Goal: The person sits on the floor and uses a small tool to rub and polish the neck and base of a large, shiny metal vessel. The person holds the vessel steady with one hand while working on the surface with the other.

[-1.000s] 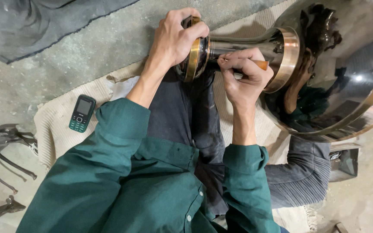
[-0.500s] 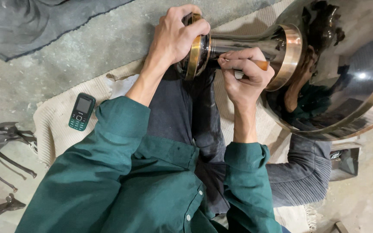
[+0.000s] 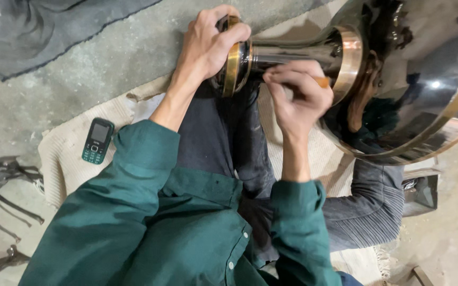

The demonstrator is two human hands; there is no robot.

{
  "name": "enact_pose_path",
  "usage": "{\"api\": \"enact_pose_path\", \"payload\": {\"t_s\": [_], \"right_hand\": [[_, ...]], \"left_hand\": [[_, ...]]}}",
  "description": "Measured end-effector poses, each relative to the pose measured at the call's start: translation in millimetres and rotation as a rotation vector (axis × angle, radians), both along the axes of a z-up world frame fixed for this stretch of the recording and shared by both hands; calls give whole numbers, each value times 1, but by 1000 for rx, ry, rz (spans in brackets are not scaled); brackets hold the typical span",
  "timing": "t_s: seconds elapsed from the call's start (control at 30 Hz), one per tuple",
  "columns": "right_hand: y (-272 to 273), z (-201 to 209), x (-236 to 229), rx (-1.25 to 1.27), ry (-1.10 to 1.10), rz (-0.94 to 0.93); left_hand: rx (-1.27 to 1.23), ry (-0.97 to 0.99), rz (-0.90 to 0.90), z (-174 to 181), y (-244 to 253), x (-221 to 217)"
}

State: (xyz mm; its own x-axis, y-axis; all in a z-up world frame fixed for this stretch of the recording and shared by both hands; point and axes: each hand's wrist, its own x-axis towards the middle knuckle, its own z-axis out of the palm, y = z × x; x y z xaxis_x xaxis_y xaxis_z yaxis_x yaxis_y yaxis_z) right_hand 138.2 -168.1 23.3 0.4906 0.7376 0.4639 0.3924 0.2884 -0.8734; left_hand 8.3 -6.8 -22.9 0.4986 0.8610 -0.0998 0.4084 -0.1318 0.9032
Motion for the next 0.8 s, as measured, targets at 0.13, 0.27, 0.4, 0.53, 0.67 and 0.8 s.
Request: {"api": "enact_pose_path", "payload": {"t_s": [0.13, 0.27, 0.4, 0.53, 0.67, 0.8], "right_hand": [[-67, 37, 18, -99, -232, -446], [-133, 58, 62, 62, 9, -785], [-181, 39, 87, -114, 229, -604], [-203, 37, 92, -346, 225, -639], [-212, 58, 91, -331, 98, -676], [-188, 106, 105, -599, 95, -811]], "left_hand": [[118, -70, -25, -15, 3, -3], [88, -127, -131, -13, 1, -12], [58, -135, -200, -3, -2, -20], [93, -118, -211, 4, -4, -24], [210, -70, -245, 6, -14, -30], [-50, 89, -203, 14, -32, -30]]}}
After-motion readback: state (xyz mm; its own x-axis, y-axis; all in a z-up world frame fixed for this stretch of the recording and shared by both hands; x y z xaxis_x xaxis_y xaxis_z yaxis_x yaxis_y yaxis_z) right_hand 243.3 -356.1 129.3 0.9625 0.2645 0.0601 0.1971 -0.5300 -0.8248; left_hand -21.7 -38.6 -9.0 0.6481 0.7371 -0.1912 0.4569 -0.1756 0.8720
